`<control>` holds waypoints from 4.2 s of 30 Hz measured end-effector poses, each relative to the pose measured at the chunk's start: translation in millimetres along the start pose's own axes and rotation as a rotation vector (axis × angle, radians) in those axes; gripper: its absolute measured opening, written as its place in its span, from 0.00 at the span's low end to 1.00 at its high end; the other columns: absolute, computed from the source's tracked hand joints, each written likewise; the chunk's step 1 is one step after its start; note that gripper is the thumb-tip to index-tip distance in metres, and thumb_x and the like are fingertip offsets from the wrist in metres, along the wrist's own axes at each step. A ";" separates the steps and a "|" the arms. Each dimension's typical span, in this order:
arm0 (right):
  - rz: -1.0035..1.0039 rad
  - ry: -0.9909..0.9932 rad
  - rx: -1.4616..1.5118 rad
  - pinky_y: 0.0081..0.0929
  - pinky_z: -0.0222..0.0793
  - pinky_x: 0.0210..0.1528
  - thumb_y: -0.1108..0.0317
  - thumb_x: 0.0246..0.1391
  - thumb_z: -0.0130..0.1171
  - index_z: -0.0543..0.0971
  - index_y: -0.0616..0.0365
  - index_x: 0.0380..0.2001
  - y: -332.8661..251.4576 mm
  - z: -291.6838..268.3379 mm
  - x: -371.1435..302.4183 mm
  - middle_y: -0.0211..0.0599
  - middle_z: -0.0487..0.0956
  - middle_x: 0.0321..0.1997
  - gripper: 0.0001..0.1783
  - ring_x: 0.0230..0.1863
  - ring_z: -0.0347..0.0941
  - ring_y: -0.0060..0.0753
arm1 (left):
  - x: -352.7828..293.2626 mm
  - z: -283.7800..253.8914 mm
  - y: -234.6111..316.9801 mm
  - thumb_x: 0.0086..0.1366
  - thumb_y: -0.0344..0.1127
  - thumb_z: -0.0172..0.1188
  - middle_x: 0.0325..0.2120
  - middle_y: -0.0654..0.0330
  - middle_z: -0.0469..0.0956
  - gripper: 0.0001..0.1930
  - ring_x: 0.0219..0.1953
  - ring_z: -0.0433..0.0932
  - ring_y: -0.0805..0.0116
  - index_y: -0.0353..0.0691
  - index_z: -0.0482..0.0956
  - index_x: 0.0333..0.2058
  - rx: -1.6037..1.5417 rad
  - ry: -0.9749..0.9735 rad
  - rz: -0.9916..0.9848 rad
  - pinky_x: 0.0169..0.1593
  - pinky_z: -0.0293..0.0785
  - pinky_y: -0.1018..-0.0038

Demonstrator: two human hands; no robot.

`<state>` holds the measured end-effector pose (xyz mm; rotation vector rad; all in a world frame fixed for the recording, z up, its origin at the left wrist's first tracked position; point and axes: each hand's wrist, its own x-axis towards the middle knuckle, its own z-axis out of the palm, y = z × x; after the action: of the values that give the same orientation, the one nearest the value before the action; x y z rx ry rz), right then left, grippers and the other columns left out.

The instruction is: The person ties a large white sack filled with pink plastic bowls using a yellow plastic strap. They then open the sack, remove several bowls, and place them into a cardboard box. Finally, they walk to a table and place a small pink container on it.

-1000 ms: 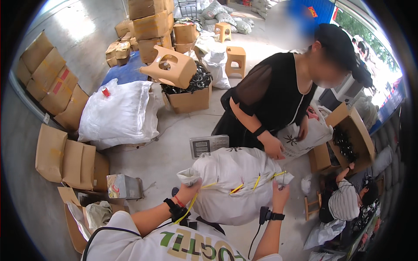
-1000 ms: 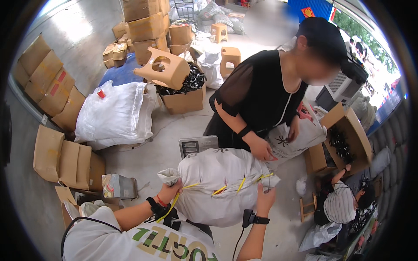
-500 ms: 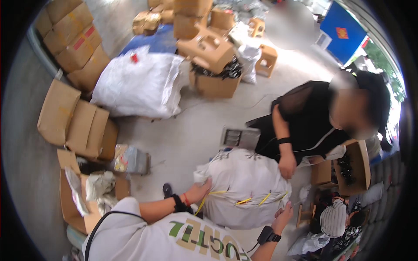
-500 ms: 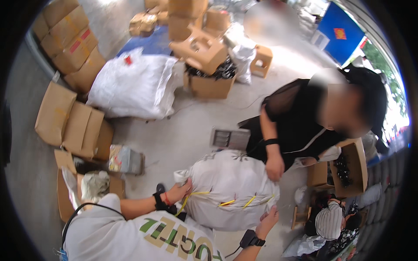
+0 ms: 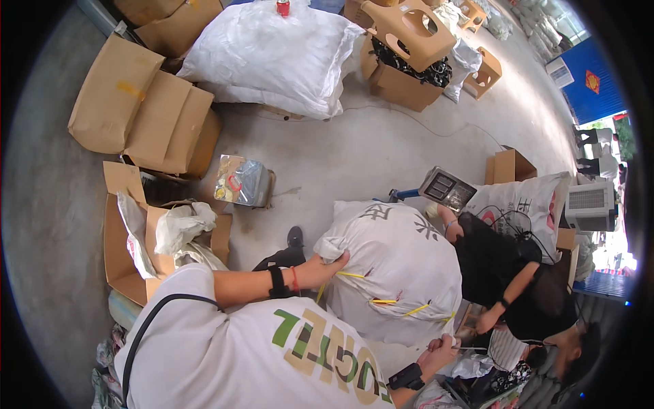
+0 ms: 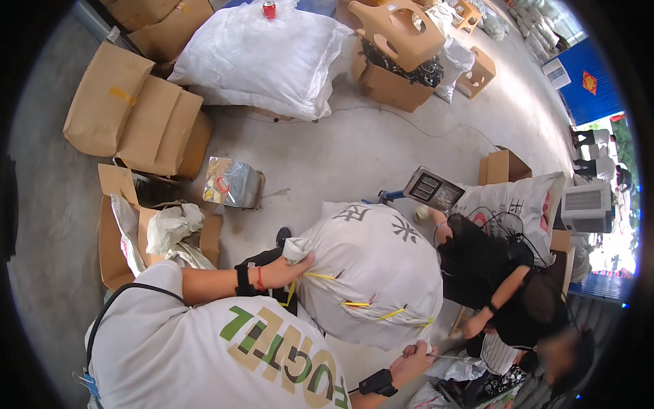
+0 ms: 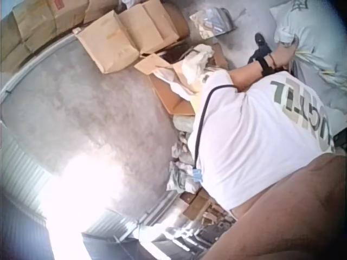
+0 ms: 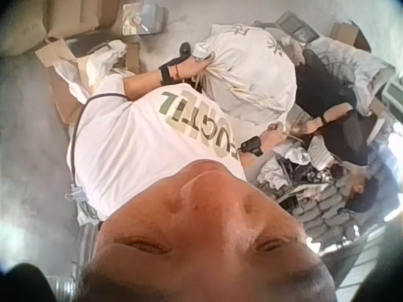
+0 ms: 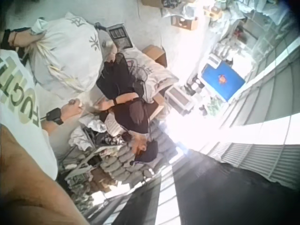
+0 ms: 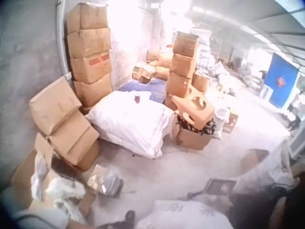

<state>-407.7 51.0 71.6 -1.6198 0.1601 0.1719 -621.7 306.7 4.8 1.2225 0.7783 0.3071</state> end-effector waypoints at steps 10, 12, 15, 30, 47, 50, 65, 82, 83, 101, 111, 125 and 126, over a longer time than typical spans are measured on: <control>0.080 -0.365 0.075 0.13 0.46 0.14 0.81 0.42 0.50 0.60 0.55 0.23 21.5 111.7 -15.3 0.23 0.60 0.16 0.11 0.12 0.51 0.13 | -54.9 -94.6 -16.0 0.65 0.47 0.46 0.19 0.68 0.66 0.16 0.23 0.63 0.78 0.40 0.70 0.28 -0.058 0.221 -0.228 0.29 0.63 0.78; 0.069 -0.396 0.082 0.13 0.46 0.14 0.80 0.42 0.51 0.60 0.53 0.21 16.7 130.1 -18.8 0.23 0.60 0.16 0.12 0.12 0.52 0.13 | -61.6 -100.8 -10.4 0.66 0.46 0.44 0.15 0.72 0.59 0.17 0.18 0.56 0.82 0.43 0.66 0.22 -0.112 0.268 -0.186 0.23 0.54 0.81; 0.068 -0.438 0.079 0.13 0.47 0.15 0.80 0.42 0.51 0.61 0.53 0.20 8.8 156.8 -23.5 0.23 0.61 0.15 0.11 0.13 0.53 0.13 | -66.6 -105.7 -6.5 0.66 0.46 0.43 0.14 0.72 0.57 0.17 0.17 0.54 0.82 0.45 0.64 0.21 -0.185 0.335 -0.146 0.22 0.52 0.81; -0.272 -1.039 -0.161 0.19 0.61 0.28 0.58 0.58 0.45 0.74 0.58 0.39 27.4 293.8 -24.6 0.24 0.69 0.24 0.16 0.25 0.62 0.17 | 144.8 -231.6 43.5 0.56 0.45 0.55 0.52 0.40 0.59 0.31 0.57 0.54 0.44 0.34 0.60 0.54 1.429 0.712 0.475 0.59 0.49 0.58; 0.354 0.736 -0.338 0.30 0.65 0.25 0.62 0.46 0.50 0.76 0.67 0.26 226.2 -161.2 -131.0 0.41 0.75 0.19 0.15 0.21 0.71 0.34 | 331.9 -200.0 -106.5 0.57 0.47 0.49 0.47 0.40 0.66 0.29 0.50 0.65 0.47 0.27 0.62 0.48 1.750 -0.481 -0.310 0.53 0.61 0.63; 0.675 0.714 -0.328 0.33 0.66 0.28 0.64 0.44 0.50 0.77 0.66 0.24 309.2 -193.8 -159.4 0.44 0.74 0.21 0.14 0.23 0.71 0.39 | 329.7 -105.1 -141.2 0.59 0.45 0.47 0.44 0.40 0.69 0.24 0.48 0.67 0.46 0.28 0.67 0.45 1.767 -0.806 -0.099 0.50 0.63 0.62; 0.857 0.462 -0.502 0.41 0.67 0.39 0.63 0.39 0.50 0.77 0.66 0.23 386.7 -365.7 -28.3 0.57 0.76 0.29 0.15 0.34 0.73 0.55 | 206.0 311.4 -115.4 0.59 0.44 0.50 0.36 0.46 0.76 0.19 0.40 0.75 0.53 0.35 0.73 0.42 1.272 -0.956 0.145 0.44 0.70 0.67; 0.149 0.189 -0.632 0.31 0.59 0.21 0.57 0.48 0.55 0.69 0.66 0.15 120.1 -303.6 472.9 0.41 0.68 0.13 0.21 0.16 0.61 0.32 | 472.8 569.9 -111.5 0.62 0.51 0.42 0.34 0.42 0.74 0.23 0.40 0.71 0.45 0.33 0.74 0.35 1.271 -0.638 0.106 0.45 0.66 0.59; 0.151 0.167 -0.632 0.31 0.57 0.20 0.58 0.50 0.53 0.68 0.66 0.15 108.1 -307.2 501.5 0.41 0.68 0.12 0.21 0.16 0.59 0.31 | 486.0 612.7 -81.2 0.62 0.50 0.41 0.33 0.41 0.74 0.23 0.40 0.71 0.43 0.32 0.73 0.33 1.165 -0.615 0.056 0.44 0.66 0.59; -0.381 -0.068 -0.730 0.40 0.62 0.43 0.64 0.46 0.55 0.68 0.63 0.41 -45.3 -134.9 917.8 0.50 0.71 0.39 0.20 0.43 0.66 0.52 | 594.5 682.5 21.5 0.64 0.56 0.38 0.40 0.56 0.74 0.28 0.45 0.72 0.67 0.35 0.70 0.44 0.482 0.009 -0.217 0.43 0.66 0.72; -0.097 0.080 -0.473 0.30 0.63 0.40 0.70 0.51 0.49 0.69 0.65 0.40 -38.2 -186.9 867.5 0.45 0.72 0.36 0.13 0.37 0.69 0.39 | 802.4 767.5 118.8 0.57 0.46 0.56 0.47 0.42 0.68 0.31 0.51 0.67 0.55 0.27 0.62 0.51 0.729 0.161 0.322 0.54 0.60 0.69; 0.248 0.403 0.335 0.26 0.64 0.43 0.61 0.55 0.40 0.73 0.61 0.38 -10.9 -146.2 800.6 0.34 0.74 0.39 0.18 0.40 0.70 0.28 | 719.3 686.2 112.1 0.66 0.38 0.40 0.28 0.66 0.71 0.11 0.33 0.70 0.75 0.41 0.70 0.34 -0.341 0.076 -0.091 0.39 0.67 0.77; 0.210 0.343 0.511 0.27 0.64 0.44 0.61 0.55 0.40 0.73 0.60 0.38 -22.5 -144.0 781.1 0.33 0.74 0.39 0.17 0.40 0.70 0.28 | 700.0 673.9 104.2 0.66 0.38 0.40 0.28 0.66 0.71 0.10 0.33 0.70 0.76 0.41 0.70 0.33 -0.312 0.081 -0.113 0.39 0.66 0.76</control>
<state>362.8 -90.3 -61.4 -1.1083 0.5912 0.0079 352.2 276.0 -69.9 0.8743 0.8311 0.3720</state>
